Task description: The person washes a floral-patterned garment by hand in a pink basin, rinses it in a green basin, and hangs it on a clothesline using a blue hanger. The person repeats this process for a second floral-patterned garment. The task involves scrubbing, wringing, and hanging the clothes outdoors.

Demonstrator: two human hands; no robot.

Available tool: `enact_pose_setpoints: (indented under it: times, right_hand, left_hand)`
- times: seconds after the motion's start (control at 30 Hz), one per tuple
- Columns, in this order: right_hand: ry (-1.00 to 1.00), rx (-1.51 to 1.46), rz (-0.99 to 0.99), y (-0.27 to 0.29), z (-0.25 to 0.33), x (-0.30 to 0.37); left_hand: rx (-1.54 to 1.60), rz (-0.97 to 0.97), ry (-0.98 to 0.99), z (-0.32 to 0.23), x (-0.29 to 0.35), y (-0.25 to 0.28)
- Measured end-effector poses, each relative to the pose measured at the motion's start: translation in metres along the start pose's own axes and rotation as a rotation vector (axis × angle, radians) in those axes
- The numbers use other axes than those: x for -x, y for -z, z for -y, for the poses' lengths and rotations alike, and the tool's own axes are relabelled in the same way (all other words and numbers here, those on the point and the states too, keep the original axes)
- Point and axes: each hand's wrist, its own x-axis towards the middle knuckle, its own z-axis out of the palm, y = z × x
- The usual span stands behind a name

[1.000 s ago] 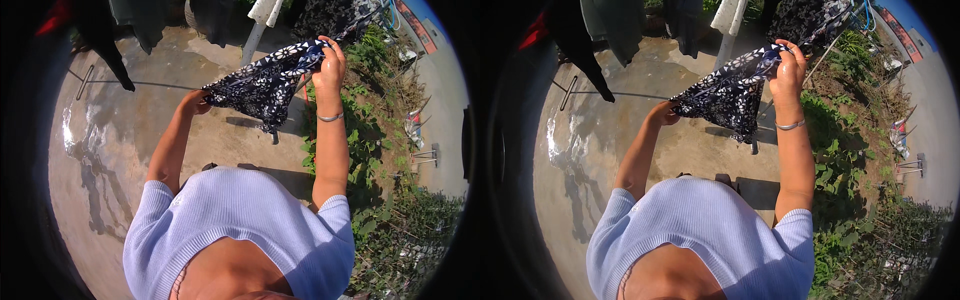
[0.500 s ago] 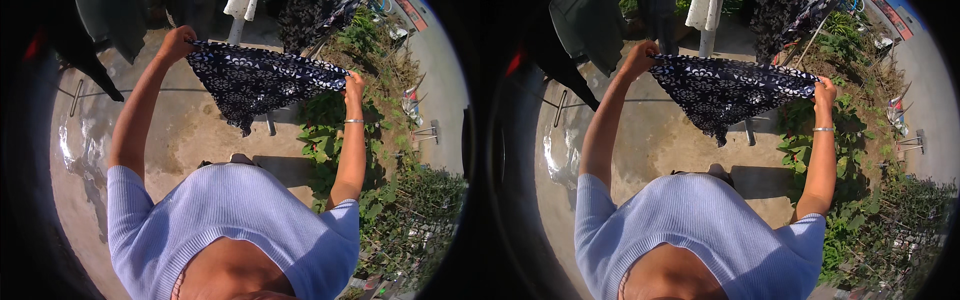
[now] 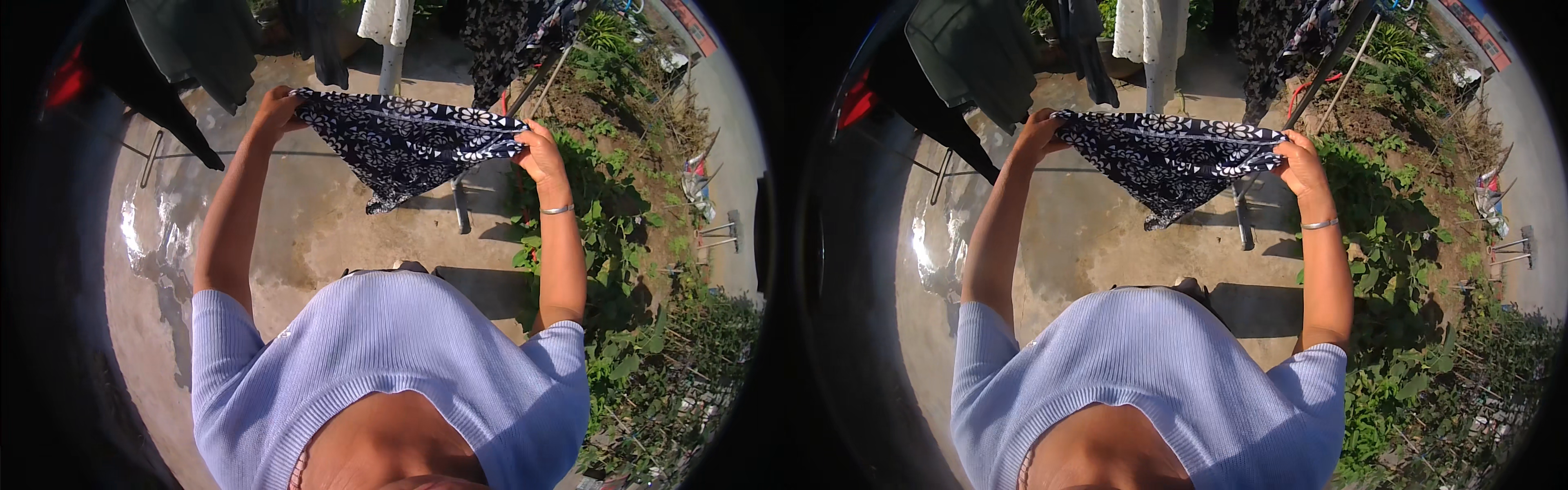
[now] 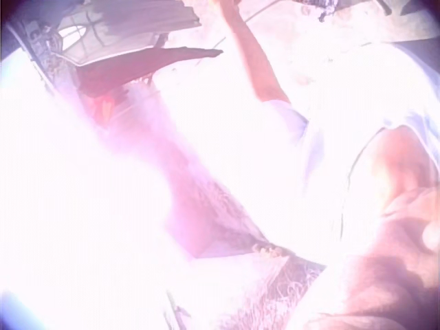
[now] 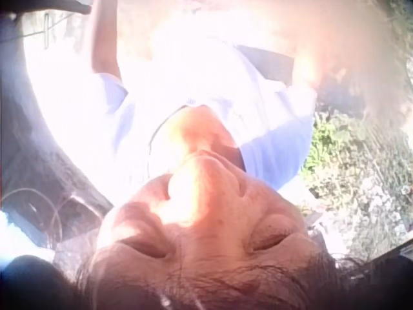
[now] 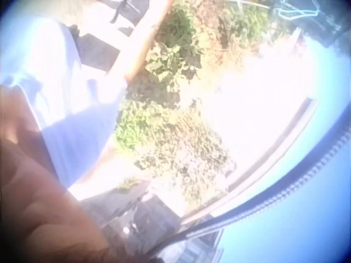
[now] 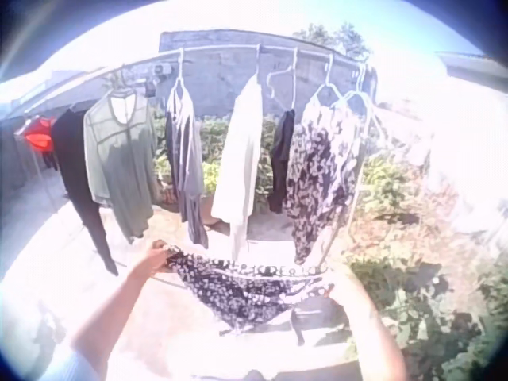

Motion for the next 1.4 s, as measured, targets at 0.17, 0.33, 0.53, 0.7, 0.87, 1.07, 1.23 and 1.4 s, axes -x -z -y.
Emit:
enact_pose_setpoints:
  times: [0.17,0.33,0.53,0.7,0.87,1.07,1.23,1.4]
  right_hand:
    - [0.057,0.139,0.070,-0.018,-0.009,-0.009]
    - [0.190,1.043,0.276,-0.008,-0.024,-0.013]
    - [0.630,1.037,0.323,-0.100,-0.072,-0.015]
    - [0.351,0.926,0.178,-0.080,-0.092,-0.035]
    - [0.143,0.272,0.036,-0.071,-0.025,-0.023]
    - [0.258,-0.066,0.100,-0.124,0.033,0.006]
    - [0.498,0.152,0.042,-0.130,0.054,0.008]
    - [0.611,1.038,-0.317,-0.014,0.086,0.015]
  left_hand:
    - [0.595,0.106,0.208,0.033,-0.017,0.003]
    - [0.540,0.193,0.139,0.001,0.033,-0.061]
    - [0.398,0.303,0.114,-0.030,0.077,-0.147]
    - [-0.127,0.310,-0.315,-0.047,0.066,-0.109]
    - [-1.346,0.076,-0.741,-0.003,0.060,-0.026]
    - [-0.848,-0.421,-0.381,0.200,0.045,-0.041]
    - [0.390,-0.206,0.490,0.247,0.040,-0.064]
    - [1.013,0.374,0.236,0.139,0.034,-0.029]
